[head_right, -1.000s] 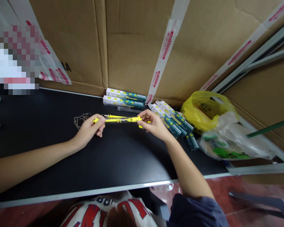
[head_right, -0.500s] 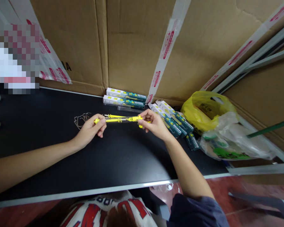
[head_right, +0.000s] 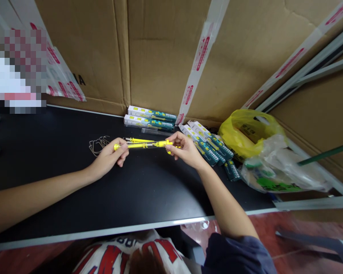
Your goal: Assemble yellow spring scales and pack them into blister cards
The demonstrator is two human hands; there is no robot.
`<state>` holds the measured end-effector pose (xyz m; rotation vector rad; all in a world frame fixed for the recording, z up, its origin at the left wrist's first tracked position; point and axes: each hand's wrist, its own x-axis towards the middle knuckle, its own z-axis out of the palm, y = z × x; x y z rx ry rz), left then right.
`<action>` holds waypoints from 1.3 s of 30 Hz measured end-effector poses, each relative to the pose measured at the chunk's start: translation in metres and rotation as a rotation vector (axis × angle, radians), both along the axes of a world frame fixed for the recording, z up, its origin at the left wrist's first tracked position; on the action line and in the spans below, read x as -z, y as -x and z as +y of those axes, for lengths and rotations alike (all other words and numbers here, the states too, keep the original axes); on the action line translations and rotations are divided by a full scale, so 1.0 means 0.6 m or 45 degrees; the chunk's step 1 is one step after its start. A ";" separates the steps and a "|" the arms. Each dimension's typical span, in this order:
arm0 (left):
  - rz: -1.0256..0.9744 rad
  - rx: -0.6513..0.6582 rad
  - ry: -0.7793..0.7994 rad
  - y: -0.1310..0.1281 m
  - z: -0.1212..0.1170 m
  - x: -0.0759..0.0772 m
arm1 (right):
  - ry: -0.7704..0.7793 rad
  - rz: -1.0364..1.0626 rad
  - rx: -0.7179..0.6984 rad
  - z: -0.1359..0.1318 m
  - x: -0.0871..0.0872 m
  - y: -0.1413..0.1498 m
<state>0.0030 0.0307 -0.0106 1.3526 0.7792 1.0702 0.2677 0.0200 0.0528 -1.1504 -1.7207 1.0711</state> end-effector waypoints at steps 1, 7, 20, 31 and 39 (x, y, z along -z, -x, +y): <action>-0.009 0.001 0.004 0.000 0.000 -0.001 | -0.003 0.000 0.002 0.000 -0.001 0.000; -0.065 -0.011 0.049 -0.002 0.001 -0.004 | -0.001 -0.002 -0.001 -0.002 -0.009 0.000; -0.109 -0.063 0.086 -0.003 0.001 -0.005 | -0.328 -1.071 0.327 0.035 -0.008 -0.091; -0.101 -0.048 0.072 -0.004 0.001 -0.003 | -0.148 -1.407 0.361 0.030 -0.008 -0.097; -0.090 -0.039 0.070 -0.003 0.002 -0.003 | 0.119 -1.392 0.217 0.033 0.003 -0.094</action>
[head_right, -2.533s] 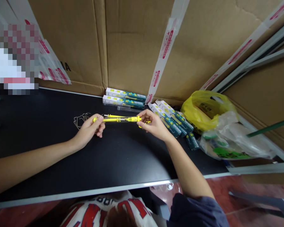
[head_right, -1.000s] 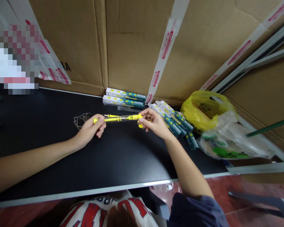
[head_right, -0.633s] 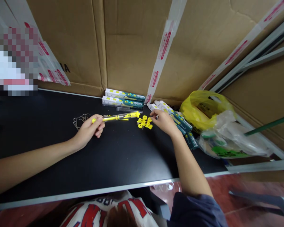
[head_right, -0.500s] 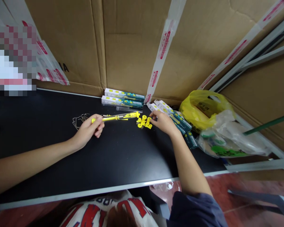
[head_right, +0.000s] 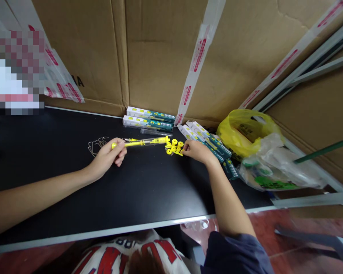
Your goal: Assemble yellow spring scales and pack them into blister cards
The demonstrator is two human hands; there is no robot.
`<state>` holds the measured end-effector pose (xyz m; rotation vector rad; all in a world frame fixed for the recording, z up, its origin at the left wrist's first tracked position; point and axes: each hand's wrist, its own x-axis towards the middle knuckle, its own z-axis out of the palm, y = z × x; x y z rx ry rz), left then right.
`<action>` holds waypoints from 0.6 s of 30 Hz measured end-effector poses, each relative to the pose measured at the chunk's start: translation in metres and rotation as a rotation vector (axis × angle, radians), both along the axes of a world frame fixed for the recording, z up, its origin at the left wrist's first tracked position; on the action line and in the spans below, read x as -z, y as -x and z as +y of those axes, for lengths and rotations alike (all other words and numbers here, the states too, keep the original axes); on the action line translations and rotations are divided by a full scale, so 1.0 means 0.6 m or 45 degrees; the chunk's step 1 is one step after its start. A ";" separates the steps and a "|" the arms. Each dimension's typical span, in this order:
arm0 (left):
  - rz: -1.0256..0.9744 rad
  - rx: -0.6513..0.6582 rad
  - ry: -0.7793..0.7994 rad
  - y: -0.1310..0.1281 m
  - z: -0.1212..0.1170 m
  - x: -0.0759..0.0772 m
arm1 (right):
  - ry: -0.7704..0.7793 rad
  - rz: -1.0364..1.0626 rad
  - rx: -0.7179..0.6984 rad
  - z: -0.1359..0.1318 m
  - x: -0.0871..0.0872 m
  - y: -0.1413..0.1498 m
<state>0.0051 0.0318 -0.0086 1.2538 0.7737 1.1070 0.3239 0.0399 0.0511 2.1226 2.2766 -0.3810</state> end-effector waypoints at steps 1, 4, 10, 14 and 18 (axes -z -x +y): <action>0.001 0.001 0.000 0.000 0.000 0.000 | 0.003 0.009 -0.001 0.001 0.001 -0.003; 0.002 0.003 0.001 0.000 0.001 0.000 | -0.007 0.055 0.001 0.000 -0.006 -0.013; 0.011 0.011 0.000 0.001 0.001 0.001 | -0.159 0.873 0.003 -0.019 -0.043 0.008; 0.011 0.021 -0.001 0.001 0.001 0.002 | -0.147 1.306 -0.108 -0.029 -0.040 0.052; 0.006 0.015 -0.007 0.001 0.001 0.002 | -0.132 1.363 -0.127 -0.031 -0.028 0.071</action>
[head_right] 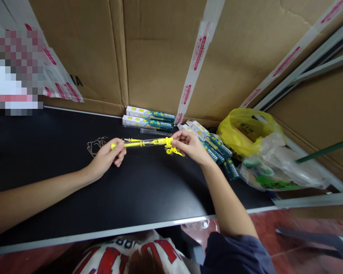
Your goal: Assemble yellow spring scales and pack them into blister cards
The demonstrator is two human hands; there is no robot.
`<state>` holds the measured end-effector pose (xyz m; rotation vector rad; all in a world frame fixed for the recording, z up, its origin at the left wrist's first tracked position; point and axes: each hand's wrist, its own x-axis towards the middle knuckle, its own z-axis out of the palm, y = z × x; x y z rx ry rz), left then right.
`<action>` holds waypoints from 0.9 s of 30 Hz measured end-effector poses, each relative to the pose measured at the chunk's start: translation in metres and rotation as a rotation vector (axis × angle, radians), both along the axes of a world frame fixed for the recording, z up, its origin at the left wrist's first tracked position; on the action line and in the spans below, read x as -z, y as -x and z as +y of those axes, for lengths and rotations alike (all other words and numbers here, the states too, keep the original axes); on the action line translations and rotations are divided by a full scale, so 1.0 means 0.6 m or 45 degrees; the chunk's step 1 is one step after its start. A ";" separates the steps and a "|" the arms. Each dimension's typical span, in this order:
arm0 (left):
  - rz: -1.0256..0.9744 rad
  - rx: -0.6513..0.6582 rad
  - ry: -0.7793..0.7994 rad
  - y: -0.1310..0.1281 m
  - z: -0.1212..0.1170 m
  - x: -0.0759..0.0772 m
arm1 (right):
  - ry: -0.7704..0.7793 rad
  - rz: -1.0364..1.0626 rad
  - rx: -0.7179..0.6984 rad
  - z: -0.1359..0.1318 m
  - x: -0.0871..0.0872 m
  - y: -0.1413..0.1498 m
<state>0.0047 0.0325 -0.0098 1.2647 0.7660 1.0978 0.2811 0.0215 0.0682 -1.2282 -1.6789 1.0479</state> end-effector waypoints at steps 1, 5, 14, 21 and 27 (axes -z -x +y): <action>0.001 0.000 0.000 0.000 0.000 0.000 | 0.003 0.001 -0.003 0.000 0.001 0.000; 0.002 0.004 0.011 0.000 0.000 0.000 | 0.006 -0.005 -0.014 0.002 0.002 -0.004; 0.009 0.004 0.007 0.000 0.000 0.000 | 0.026 -0.034 -0.048 0.001 0.001 -0.003; 0.006 -0.001 -0.003 0.001 0.000 -0.001 | -0.011 -0.011 -0.018 0.000 -0.003 -0.007; -0.005 0.007 0.004 0.001 -0.001 -0.002 | -0.006 -0.010 -0.022 -0.001 -0.004 -0.005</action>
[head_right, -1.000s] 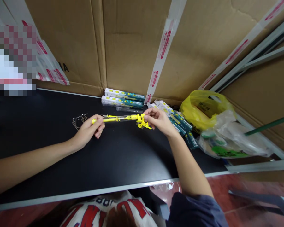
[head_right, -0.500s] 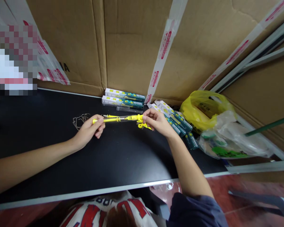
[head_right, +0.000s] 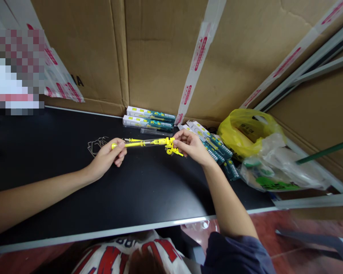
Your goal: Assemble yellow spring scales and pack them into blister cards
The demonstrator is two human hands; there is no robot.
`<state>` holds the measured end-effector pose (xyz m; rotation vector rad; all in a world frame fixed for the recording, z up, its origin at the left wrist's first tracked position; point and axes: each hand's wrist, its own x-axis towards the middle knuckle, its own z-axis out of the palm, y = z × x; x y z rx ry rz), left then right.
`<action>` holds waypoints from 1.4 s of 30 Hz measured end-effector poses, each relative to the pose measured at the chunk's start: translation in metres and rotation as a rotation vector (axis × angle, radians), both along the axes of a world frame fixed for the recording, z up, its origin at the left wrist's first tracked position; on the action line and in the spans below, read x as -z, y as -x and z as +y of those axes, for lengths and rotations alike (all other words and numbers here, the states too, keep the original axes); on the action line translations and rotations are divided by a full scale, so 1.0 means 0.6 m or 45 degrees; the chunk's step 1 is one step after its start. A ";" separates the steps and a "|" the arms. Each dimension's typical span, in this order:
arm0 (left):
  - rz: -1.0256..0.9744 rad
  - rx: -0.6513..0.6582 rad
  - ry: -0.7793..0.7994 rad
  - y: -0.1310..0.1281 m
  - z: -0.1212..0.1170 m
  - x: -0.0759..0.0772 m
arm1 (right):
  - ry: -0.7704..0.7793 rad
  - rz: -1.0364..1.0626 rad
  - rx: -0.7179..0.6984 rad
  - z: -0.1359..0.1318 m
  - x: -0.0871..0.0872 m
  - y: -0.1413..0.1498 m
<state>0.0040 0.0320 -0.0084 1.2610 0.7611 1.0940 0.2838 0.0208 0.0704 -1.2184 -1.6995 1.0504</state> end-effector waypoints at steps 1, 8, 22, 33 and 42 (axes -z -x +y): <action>0.001 -0.002 0.001 0.000 0.000 0.000 | 0.004 -0.004 -0.002 0.000 0.000 0.001; -0.003 -0.005 0.013 -0.001 -0.001 -0.001 | 0.019 -0.015 -0.018 -0.002 0.002 0.004; 0.008 -0.001 0.001 -0.001 0.000 0.000 | 0.022 -0.055 -0.096 0.000 0.007 0.001; -0.002 0.004 0.010 -0.001 0.000 0.000 | 0.037 -0.086 -0.069 -0.005 -0.006 0.004; 0.008 0.018 0.002 -0.001 -0.001 0.000 | 0.047 -0.118 -0.106 -0.005 -0.001 0.002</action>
